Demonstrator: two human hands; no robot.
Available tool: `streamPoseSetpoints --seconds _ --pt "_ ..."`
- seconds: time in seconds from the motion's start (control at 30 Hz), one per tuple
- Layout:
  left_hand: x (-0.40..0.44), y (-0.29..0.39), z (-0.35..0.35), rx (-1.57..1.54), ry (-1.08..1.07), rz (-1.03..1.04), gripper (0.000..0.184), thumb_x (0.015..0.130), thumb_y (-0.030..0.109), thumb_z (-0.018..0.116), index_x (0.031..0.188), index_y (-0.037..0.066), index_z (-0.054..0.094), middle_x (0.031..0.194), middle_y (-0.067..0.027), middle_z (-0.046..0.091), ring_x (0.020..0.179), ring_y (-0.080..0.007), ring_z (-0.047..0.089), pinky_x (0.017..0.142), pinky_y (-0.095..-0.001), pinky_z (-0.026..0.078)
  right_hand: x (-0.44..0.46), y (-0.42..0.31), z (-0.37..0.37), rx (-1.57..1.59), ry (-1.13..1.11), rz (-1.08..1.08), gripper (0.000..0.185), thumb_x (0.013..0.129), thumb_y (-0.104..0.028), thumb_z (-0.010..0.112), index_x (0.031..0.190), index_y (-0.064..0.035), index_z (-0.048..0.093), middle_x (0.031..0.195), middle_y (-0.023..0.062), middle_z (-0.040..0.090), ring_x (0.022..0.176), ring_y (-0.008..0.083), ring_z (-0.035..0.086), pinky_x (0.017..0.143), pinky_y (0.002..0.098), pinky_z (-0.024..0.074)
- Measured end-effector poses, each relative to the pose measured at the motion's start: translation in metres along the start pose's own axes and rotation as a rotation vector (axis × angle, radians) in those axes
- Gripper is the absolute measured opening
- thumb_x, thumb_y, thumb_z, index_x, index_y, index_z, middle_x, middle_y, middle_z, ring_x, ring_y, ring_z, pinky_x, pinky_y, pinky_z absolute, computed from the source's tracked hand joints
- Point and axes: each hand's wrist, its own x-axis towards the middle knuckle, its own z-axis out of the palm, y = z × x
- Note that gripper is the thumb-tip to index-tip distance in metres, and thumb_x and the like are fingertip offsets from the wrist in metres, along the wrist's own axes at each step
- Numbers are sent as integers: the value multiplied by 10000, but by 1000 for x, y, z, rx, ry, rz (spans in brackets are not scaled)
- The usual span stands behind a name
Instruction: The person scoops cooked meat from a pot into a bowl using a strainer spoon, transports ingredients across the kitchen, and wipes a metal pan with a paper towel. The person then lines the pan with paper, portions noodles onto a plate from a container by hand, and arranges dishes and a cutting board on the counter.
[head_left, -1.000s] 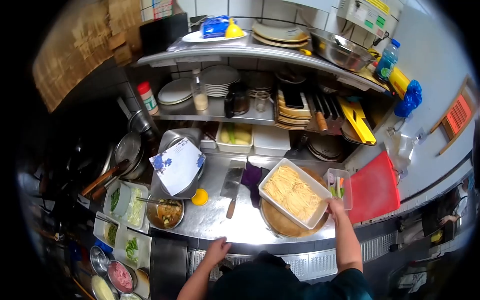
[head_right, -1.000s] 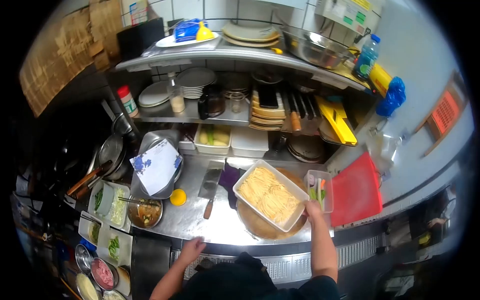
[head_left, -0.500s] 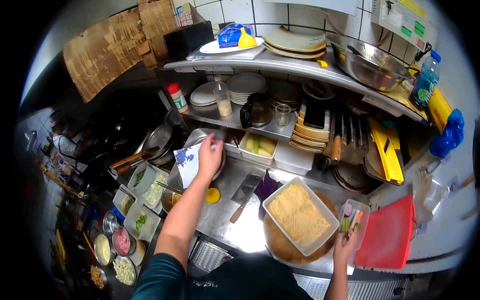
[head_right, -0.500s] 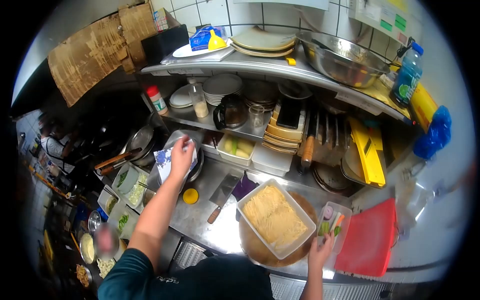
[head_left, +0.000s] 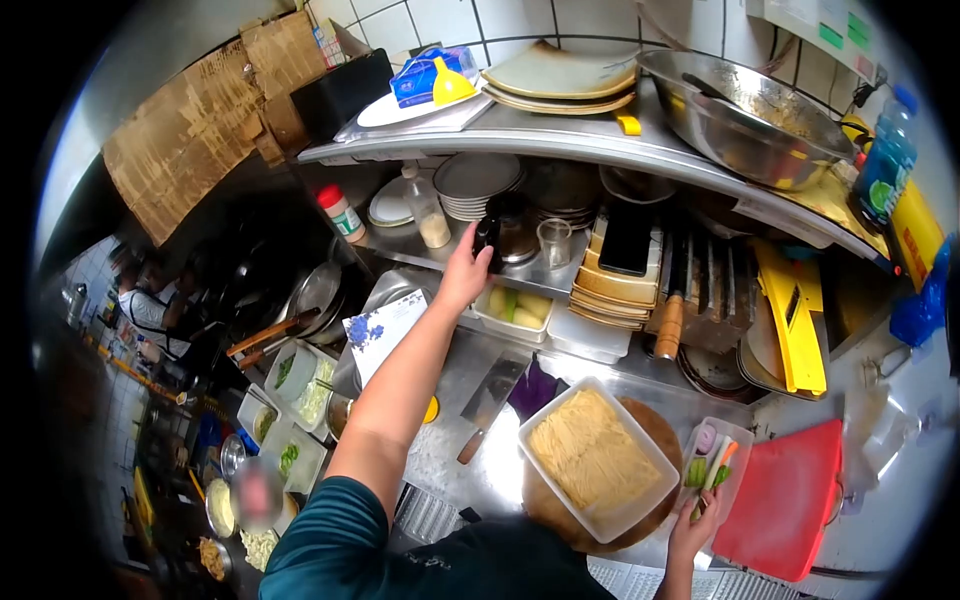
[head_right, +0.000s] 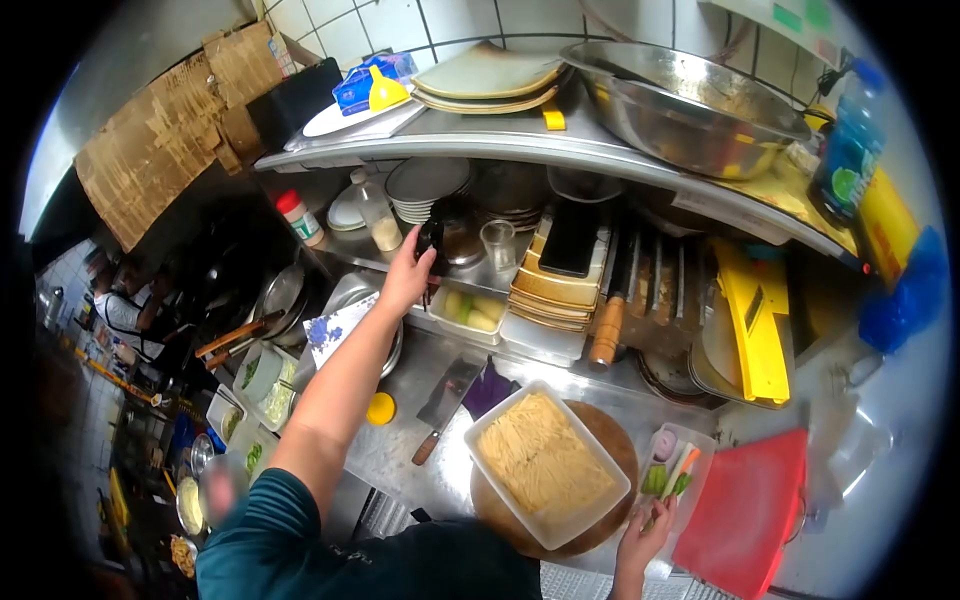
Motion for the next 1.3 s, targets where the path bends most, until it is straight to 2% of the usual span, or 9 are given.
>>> streamPoseSetpoints --seconds 0.07,0.27,0.43,0.57,0.8,0.97,1.07,1.17,1.3 --pt "5 -6 -5 17 5 20 617 950 172 638 1506 85 387 895 -103 668 625 -136 588 570 -314 500 5 -3 4 0 -14 6 305 904 16 615 1203 25 553 1509 262 424 1314 404 511 1054 428 466" --pt "17 -3 -41 478 700 121 796 847 272 741 1440 -102 362 1304 -256 497 1158 -384 535 1015 -440 433 20 -10 7 16 -27 -11 290 911 21 597 1196 31 543 1519 267 413 1323 402 504 1048 426 460" --pt "61 -28 -68 609 552 50 893 808 334 797 1456 -84 348 1393 -304 516 1284 -446 501 1063 -447 423 30 -18 13 -24 -34 -102 253 913 23 588 1160 33 535 1520 272 410 1329 405 497 1045 428 454" --pt "92 -57 -92 570 525 -12 824 819 327 787 1449 -28 391 1224 -286 643 1126 -436 629 975 -453 491 33 -29 9 -109 -73 -115 268 915 24 586 1176 37 529 1521 274 406 1320 410 504 1046 430 453" --pt "105 -61 -122 692 536 -65 747 828 354 779 1346 -79 459 1261 -327 577 1185 -464 560 1011 -470 457 24 -31 7 -111 -29 -104 434 910 44 577 1334 42 479 1517 247 402 1357 382 470 1087 440 442" --pt "55 -30 -66 664 686 290 462 898 208 703 1225 -70 531 1129 -222 546 1065 -360 570 945 -438 464 19 -50 18 -52 24 -88 565 905 24 591 1437 64 404 1519 270 407 1401 412 418 1116 463 389" --pt "84 -19 -41 390 633 166 366 915 267 684 1017 -77 609 801 -169 643 736 -299 633 743 -409 517 19 -70 24 -41 -54 -133 576 893 28 597 1435 58 404 1521 276 403 1401 430 414 1132 476 365" --pt "130 12 -44 -53 459 -373 343 910 268 666 825 -63 635 638 -155 630 545 -283 604 573 -430 502 19 -79 25 -104 -105 -229 592 882 20 608 1435 52 401 1518 295 397 1396 453 412 1144 494 342" --pt "219 -67 -86 376 175 -465 343 944 285 630 1046 -42 601 750 -100 629 466 -209 571 396 -365 380 12 -87 18 -124 -95 -235 588 880 11 615 1429 53 410 1516 305 395 1389 466 416 1150 498 331"
